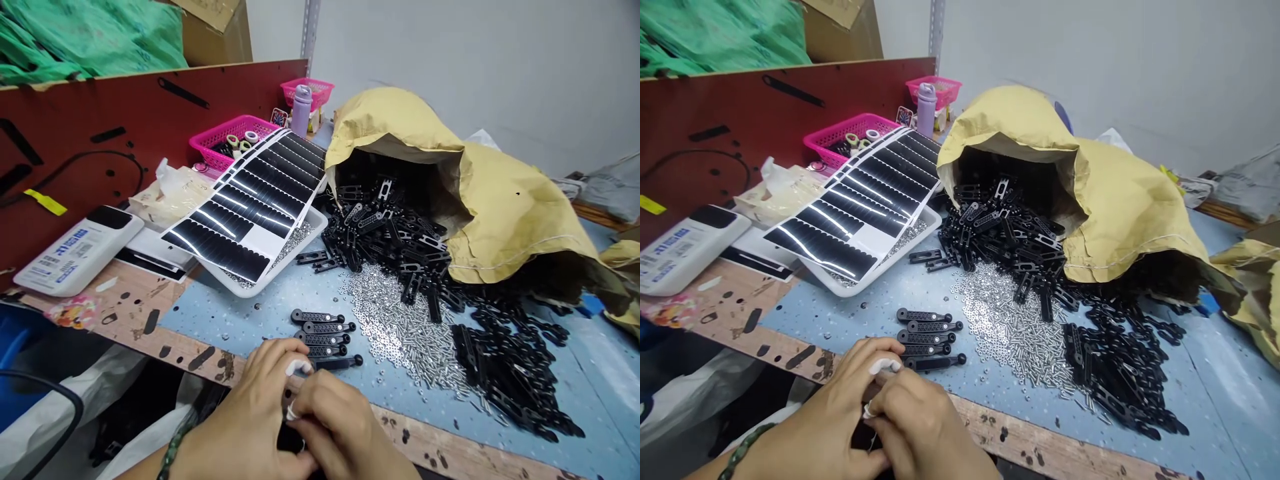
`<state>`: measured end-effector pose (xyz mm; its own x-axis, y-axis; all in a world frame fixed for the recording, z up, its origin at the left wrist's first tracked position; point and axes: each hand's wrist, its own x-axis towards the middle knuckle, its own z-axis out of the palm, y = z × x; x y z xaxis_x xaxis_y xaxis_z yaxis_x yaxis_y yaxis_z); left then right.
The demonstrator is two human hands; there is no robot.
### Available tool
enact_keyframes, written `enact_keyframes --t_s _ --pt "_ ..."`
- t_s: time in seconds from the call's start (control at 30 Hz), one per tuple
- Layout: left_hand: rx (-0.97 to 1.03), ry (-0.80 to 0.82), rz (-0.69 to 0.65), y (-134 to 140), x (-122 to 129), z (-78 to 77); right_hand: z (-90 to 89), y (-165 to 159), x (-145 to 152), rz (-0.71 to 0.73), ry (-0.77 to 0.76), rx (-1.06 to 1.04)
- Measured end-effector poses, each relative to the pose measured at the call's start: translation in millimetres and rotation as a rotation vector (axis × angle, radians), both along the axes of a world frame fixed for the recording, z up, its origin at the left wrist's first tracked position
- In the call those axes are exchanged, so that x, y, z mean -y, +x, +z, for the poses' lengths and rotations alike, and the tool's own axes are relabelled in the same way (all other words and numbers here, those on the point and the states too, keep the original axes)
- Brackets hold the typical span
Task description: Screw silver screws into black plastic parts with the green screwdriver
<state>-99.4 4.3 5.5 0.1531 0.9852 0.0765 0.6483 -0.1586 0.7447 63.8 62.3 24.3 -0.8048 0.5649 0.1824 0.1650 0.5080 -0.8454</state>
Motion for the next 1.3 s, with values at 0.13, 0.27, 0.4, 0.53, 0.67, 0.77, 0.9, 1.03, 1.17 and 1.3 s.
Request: enact_keyframes --t_s 0.13,0.27,0.4,0.53,0.67,0.77,0.9,1.03,1.17,1.3 --pt "-0.039 0.105 0.115 -17 7 -4.2 -18.0 10 -17 -0.293 -0.348 -0.015" --pt "-0.334 0.2 0.005 -27 9 -18.2 -35.6 12 -35 -0.385 -0.523 0.03" --pt "-0.427 0.295 -0.051 -25 6 -29.8 -40.3 4 -40 -0.415 -0.452 0.169" --pt "-0.45 0.307 -0.084 -25 6 -30.1 -38.6 -1 -40 -0.422 -0.412 0.205" --pt "-0.444 0.287 -0.099 -25 4 -25.7 -37.3 -4 -41 -0.436 -0.386 0.236" --pt "-0.427 0.267 -0.098 -23 2 -24.0 -38.3 -5 -42 -0.451 -0.393 0.24" --pt "-0.432 0.267 -0.096 -21 1 -24.7 -39.9 -5 -41 -0.469 -0.373 0.243" --pt "-0.447 0.258 -0.093 -19 1 -25.3 -38.4 -8 -40 -0.462 -0.195 0.322" --pt "-0.442 0.275 -0.06 -16 -2 -26.1 -35.1 -10 -41 -0.462 -0.079 0.409" --pt "-0.419 0.33 -0.001 -14 -3 -29.5 -30.1 -2 -37 -0.511 0.113 0.481"
